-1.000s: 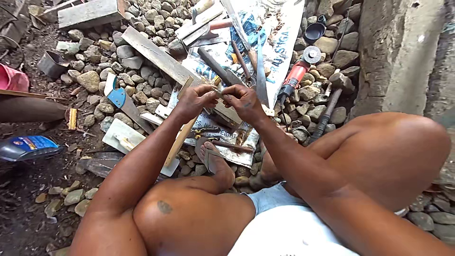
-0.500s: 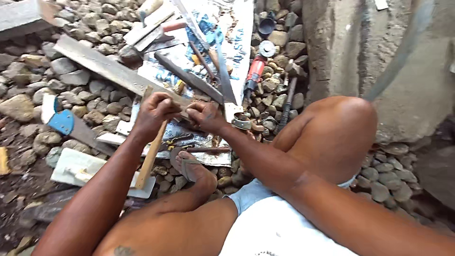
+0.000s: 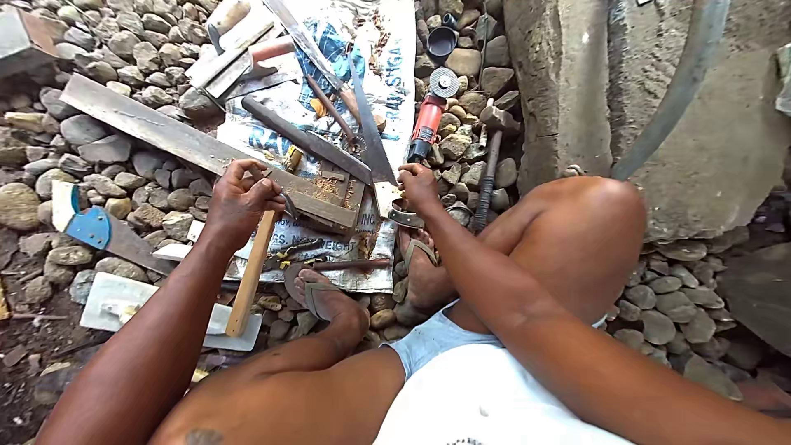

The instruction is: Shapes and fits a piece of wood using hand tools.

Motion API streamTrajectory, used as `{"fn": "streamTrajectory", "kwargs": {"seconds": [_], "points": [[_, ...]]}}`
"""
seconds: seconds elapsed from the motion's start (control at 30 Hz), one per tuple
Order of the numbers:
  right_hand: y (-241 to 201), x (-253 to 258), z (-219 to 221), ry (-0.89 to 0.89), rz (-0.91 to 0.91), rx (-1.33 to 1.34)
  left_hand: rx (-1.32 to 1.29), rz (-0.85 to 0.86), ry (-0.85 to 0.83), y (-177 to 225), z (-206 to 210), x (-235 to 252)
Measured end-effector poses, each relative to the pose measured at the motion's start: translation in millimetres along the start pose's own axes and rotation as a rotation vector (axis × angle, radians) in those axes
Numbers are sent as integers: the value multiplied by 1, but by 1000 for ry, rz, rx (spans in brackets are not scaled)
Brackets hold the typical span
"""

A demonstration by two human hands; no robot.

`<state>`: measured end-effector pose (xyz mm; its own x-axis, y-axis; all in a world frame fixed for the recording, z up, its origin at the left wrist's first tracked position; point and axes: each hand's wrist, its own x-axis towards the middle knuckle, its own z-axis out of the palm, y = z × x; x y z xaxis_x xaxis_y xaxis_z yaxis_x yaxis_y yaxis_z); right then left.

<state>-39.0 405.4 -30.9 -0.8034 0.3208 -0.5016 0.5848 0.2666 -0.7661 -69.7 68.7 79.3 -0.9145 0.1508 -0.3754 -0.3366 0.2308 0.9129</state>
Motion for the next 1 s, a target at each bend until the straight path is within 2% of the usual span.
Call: {"fn": "streamTrajectory", "kwargs": {"seconds": [0.07, 0.23, 0.37, 0.5, 0.6, 0.77, 1.0], "points": [[6, 2, 1, 24, 42, -107, 28, 12, -4, 1, 2, 4], [19, -11, 16, -62, 74, -498, -8, -5, 5, -2, 2, 10], [30, -31, 33, -85, -15, -680, -79, -79, 119, -11, -13, 14], [54, -39, 42, -113, -180, -871, -108, -137, 192, -27, -30, 18], [67, -40, 42, -113, -321, -824, -94, -134, 204, -34, -36, 17], [59, -40, 39, 46, -596, -592, -55, -117, 176, -39, -40, 14], [6, 47, 22, 11, -424, -759, -130, -134, 130, -35, -39, 9]]}}
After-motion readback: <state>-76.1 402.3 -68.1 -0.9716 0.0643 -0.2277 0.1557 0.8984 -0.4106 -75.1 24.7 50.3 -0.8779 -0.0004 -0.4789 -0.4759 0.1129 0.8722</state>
